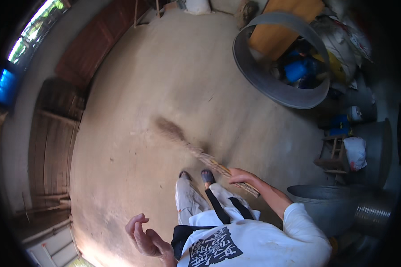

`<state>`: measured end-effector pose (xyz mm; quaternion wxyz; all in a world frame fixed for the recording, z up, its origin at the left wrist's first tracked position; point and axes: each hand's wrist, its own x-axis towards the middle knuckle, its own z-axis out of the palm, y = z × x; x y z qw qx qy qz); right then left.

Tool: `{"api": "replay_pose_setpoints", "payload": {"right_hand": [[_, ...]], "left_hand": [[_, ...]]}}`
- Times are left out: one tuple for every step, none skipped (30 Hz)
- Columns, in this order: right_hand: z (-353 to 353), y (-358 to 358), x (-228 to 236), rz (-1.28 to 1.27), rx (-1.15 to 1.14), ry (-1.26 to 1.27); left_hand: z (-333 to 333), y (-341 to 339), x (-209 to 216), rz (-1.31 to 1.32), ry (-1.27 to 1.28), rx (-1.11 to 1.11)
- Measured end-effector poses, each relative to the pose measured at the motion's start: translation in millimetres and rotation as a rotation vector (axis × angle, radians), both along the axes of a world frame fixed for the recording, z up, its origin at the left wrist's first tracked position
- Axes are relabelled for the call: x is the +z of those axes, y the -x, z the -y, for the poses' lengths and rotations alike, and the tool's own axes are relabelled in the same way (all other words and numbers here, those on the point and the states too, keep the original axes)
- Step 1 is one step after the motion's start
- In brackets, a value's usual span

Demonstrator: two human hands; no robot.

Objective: The recorder uses a broom to sweep a dirt floor in a storage area and moves a hoe out of the way.

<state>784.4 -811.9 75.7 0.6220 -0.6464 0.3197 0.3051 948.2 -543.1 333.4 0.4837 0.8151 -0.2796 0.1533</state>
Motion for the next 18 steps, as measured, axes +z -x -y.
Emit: {"api": "replay_pose_setpoints", "payload": {"right_hand": [[18,18,-21,-0.001,-0.053,0.086],[37,28,-34,-0.001,-0.1,0.167],[50,22,-27,-0.056,-0.275,0.157],[64,17,-18,-0.114,-0.45,0.147],[86,23,-29,-0.195,-0.532,0.223],[103,27,-43,-0.279,-0.608,0.292],[119,14,-43,-0.269,-0.61,0.298],[132,-1,-44,-0.297,-0.745,0.234],[146,-17,-47,-0.325,-0.874,0.164],[167,-25,-55,-0.325,-0.858,0.168],[187,-21,-71,-0.345,-0.908,0.117],[203,-26,-91,-0.357,-0.958,0.06],[208,-41,-108,-0.369,-0.998,-0.011],[208,-55,-116,-0.314,-1.016,-0.067],[200,-78,-133,-0.234,-1.051,-0.121],[182,-105,-146,-0.232,-0.962,-0.075],[148,-156,-139,-0.364,-0.961,0.041],[122,-160,-167,-0.221,-0.901,0.045]], "left_hand": [[8,-10,-4,0.005,0.021,-0.022],[15,-20,-9,-0.06,0.025,-0.017],[20,-32,-13,-0.123,0.021,0.0],[26,-45,-16,-0.12,0.028,-0.002],[36,-59,-17,-0.173,0.019,-0.026],[42,-74,-18,-0.225,0.003,-0.043],[45,-91,-24,-0.217,0.012,-0.045],[44,-109,-32,-0.232,0.024,-0.029],[45,-127,-38,-0.247,0.035,-0.011],[50,-136,-33,-0.248,0.037,0.006],[57,-146,-24,-0.292,0.035,0.005],[61,-162,-19,-0.327,0.029,0.004],[59,-179,-22,-0.322,0.02,0.0],[52,-189,-27,-0.347,-0.012,0.016],[48,-199,-30,-0.372,-0.043,0.031],[46,-205,-29,-0.373,-0.058,0.038],[46,-209,-30,-0.385,-0.033,0.082],[54,-217,-29,-0.417,0.023,0.085]]}}
